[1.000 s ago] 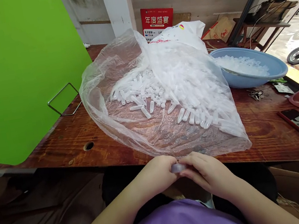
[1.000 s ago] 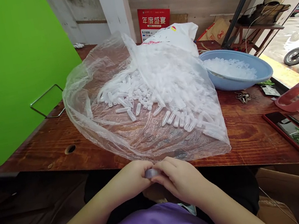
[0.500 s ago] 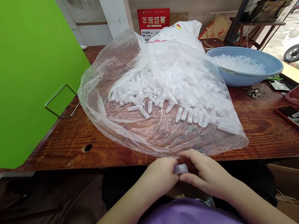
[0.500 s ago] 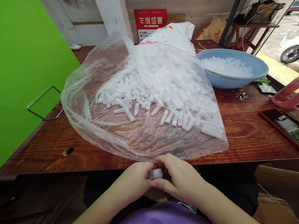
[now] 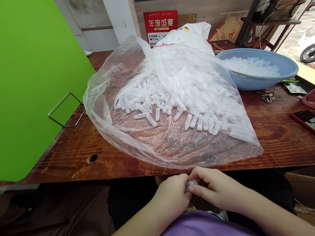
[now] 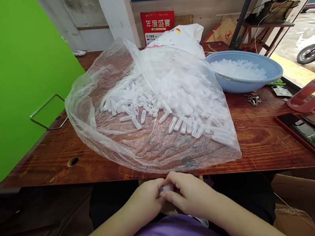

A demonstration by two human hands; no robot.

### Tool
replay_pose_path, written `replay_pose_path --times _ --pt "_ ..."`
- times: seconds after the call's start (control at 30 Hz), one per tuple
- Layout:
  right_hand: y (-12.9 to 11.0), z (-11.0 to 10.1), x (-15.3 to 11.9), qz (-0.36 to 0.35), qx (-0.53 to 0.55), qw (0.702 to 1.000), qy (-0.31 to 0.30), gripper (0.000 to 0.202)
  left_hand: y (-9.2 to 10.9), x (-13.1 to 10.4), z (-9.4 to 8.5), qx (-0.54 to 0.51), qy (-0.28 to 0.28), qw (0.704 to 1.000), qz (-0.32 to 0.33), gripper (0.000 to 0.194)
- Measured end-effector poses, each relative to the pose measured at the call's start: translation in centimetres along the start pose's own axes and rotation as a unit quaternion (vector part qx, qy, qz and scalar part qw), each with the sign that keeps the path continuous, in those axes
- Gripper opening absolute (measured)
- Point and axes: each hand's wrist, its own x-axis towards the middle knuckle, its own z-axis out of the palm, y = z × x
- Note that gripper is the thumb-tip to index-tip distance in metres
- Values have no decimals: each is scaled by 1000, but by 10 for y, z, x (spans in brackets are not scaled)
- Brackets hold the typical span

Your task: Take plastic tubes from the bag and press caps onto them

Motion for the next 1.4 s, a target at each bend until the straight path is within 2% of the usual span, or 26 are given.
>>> replay_pose_path --times 0.03,0.1,0.17,0.2,0.27,0.3,0.37,0.53,0.63,0.73,0.83,0.93,1.07,1.2,1.4 --pt "1 -10 1 -24 -39 999 -10 15 -2 2 4 -9 -33 999 -2 24" --pt "2 -34 7 -61 -142 988 23 20 -6 8 11 -11 -94 995 -13 27" --pt "4 -61 23 -70 -277 954 87 29 -11 19 20 -2 -124 992 -29 35" --pt "4 -74 33 -65 -352 929 93 38 -14 24 24 3 -130 991 -35 39" --pt "4 -93 57 -35 -486 871 66 49 -17 35 30 16 -131 990 -45 50" --pt "3 -100 70 -30 -528 848 33 52 -18 39 32 24 -127 990 -49 54" --pt "2 -106 93 -28 -568 822 -25 51 -21 42 32 41 -120 991 -46 60" --pt "2 -104 131 -36 -578 811 -83 39 -35 27 17 49 -103 993 1 59" --pt "3 -104 140 -45 -576 811 -93 38 -49 14 9 37 -62 997 13 52" --pt "5 -105 142 -63 -570 814 -91 42 -58 6 10 19 -27 999 26 48" --pt "2 -100 135 -95 -564 816 -82 44 -60 4 17 4 -2 999 44 46" --pt "-6 -85 119 -126 -561 815 -73 33 -59 5 23 -4 15 998 63 45" --pt "-16 -53 87 -174 -550 813 -74 21 -58 7 24 -9 19 996 82 45" --pt "-22 -20 50 -236 -513 824 -53 13 -62 6 20 3 48 996 78 40" --pt "-23 17 18 -234 -509 828 -30 20 -64 6 18 46 37 995 79 39"
